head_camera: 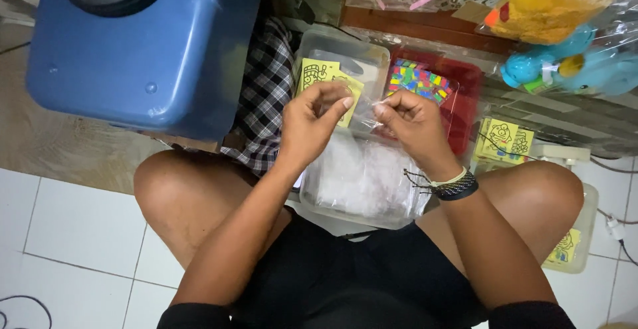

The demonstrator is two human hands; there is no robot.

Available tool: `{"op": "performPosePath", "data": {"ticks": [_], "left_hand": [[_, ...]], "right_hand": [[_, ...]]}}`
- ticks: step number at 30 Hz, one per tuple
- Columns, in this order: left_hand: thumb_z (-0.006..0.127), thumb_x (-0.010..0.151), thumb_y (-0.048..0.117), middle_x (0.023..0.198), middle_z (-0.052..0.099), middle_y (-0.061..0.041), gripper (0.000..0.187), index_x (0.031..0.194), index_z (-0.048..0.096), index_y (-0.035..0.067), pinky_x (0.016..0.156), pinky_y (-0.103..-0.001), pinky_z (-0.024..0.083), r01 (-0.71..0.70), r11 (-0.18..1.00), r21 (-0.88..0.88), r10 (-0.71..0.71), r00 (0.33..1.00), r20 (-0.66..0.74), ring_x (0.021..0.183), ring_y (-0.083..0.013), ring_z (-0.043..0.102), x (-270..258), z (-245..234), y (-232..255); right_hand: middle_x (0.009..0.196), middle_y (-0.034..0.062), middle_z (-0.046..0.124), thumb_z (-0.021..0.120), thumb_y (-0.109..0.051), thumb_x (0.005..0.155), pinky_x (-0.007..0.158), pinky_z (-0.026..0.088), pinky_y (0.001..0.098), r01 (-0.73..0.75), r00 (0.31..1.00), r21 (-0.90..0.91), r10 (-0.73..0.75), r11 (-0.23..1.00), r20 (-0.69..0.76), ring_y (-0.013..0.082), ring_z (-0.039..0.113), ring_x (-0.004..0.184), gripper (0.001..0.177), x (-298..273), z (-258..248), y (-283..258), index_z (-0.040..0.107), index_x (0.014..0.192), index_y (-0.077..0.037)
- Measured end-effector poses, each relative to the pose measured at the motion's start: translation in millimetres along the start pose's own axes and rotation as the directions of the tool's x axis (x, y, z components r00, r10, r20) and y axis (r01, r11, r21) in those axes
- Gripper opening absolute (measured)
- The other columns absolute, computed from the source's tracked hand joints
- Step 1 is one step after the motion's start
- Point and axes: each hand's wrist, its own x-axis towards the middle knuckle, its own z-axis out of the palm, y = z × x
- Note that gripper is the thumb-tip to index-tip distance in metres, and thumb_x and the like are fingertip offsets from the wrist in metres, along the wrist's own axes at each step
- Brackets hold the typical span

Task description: The person places printed stickers into small plastic bags by hand. They pick up individual yellow stickers featuring cartoon illustrations and insert them into clear sleeves, then place the packaged stickers into a container.

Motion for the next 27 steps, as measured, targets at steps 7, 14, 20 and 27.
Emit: {"op": "performPosePath", "data": {"ticks": [7, 14, 20, 27], "left_hand": [[0.087, 0.085, 0.023, 0.13, 0.058, -0.02, 0.058, 0.132, 0.061, 0.0, 0.112, -0.055, 0.043, -0.565, 0.659, 0.496, 0.578, 0.803, 0.146, 0.126, -0.0408, 0.053, -3, 7, -2], [0.095, 0.075, 0.02, 0.153, 0.043, -0.029, 0.098, 0.154, 0.038, 0.002, 0.123, -0.066, 0.023, -0.221, 0.922, 0.317, 0.199, 0.975, 0.1, 0.145, -0.049, 0.035, -3, -3, 25], [0.082, 0.084, 0.005, 0.102, 0.077, -0.01, 0.043, 0.124, 0.067, 0.007, 0.084, -0.026, 0.062, 0.121, 0.977, -0.176, -0.088, 0.979, 0.185, 0.089, -0.0098, 0.072, 2, -13, -6], [0.078, 0.089, 0.006, 0.084, 0.077, -0.015, 0.015, 0.103, 0.074, 0.003, 0.063, -0.024, 0.067, 0.138, 0.962, -0.234, -0.131, 0.99, 0.049, 0.073, -0.0159, 0.076, 6, -7, -19]], "right_hand": [[0.067, 0.0064, 0.062, 0.072, -0.008, 0.101, 0.056, 0.045, 0.0187, 0.063, 0.987, -0.13, -0.081, 0.99, -0.141, 0.0061, 0.057, 0.059, 0.01, 0, -1, -8, 0.069, 0.094, -0.001], [0.07, 0.0022, 0.063, 0.074, -0.01, 0.099, 0.062, 0.046, 0.0184, 0.083, 0.994, -0.085, -0.088, 0.993, -0.061, 0.0038, 0.055, 0.065, 0.009, -2, -1, -5, 0.071, 0.094, -0.003], [0.064, 0.0056, 0.061, 0.073, -0.01, 0.1, 0.056, 0.043, 0.0192, 0.101, 0.995, -0.079, -0.102, 0.992, -0.006, 0.007, 0.053, 0.061, 0.015, -3, 1, -6, 0.07, 0.088, -0.001], [0.085, 0.0123, 0.067, 0.07, -0.006, 0.1, 0.063, 0.052, 0.0198, 0.148, 0.988, 0.001, -0.148, 0.989, -0.037, 0.0114, 0.064, 0.074, 0.016, -2, 2, -10, 0.066, 0.113, 0.004]]}}
